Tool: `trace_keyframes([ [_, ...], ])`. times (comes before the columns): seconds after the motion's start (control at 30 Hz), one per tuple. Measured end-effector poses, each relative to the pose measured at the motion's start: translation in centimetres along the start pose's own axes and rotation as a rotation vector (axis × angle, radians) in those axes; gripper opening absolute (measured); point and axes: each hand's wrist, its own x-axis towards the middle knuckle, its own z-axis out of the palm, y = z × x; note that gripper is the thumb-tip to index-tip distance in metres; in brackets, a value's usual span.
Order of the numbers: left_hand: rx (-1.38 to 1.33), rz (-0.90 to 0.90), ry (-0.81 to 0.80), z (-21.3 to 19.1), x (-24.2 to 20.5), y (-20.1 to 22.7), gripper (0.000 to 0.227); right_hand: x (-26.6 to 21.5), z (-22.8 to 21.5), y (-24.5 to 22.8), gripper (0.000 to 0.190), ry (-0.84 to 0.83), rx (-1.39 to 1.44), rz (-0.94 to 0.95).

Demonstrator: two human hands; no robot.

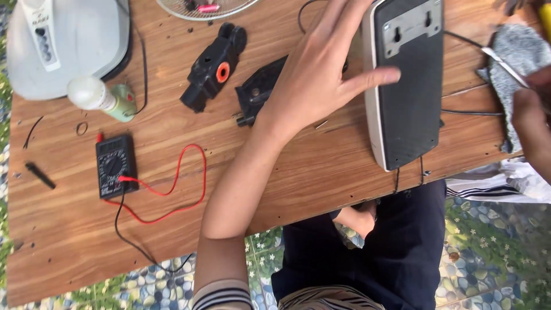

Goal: Using a manual screwdriver to remove screws from the back panel of a white electronic appliance for disassembly.

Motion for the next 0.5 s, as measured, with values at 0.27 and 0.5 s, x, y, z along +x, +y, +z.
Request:
trace_keyframes([
  [0.27,-0.013,-0.021,0.056,0.7,0.7,1.9,0.089,7.3,-2.9,-11.5,0.005,0.059,-0.495,-0.338],
  [0.5,-0.174,-0.062,0.123,1.2,0.5,2.5,0.075,10.4,-2.4,-15.3,0.007,0.089,-0.716,-0.462],
])
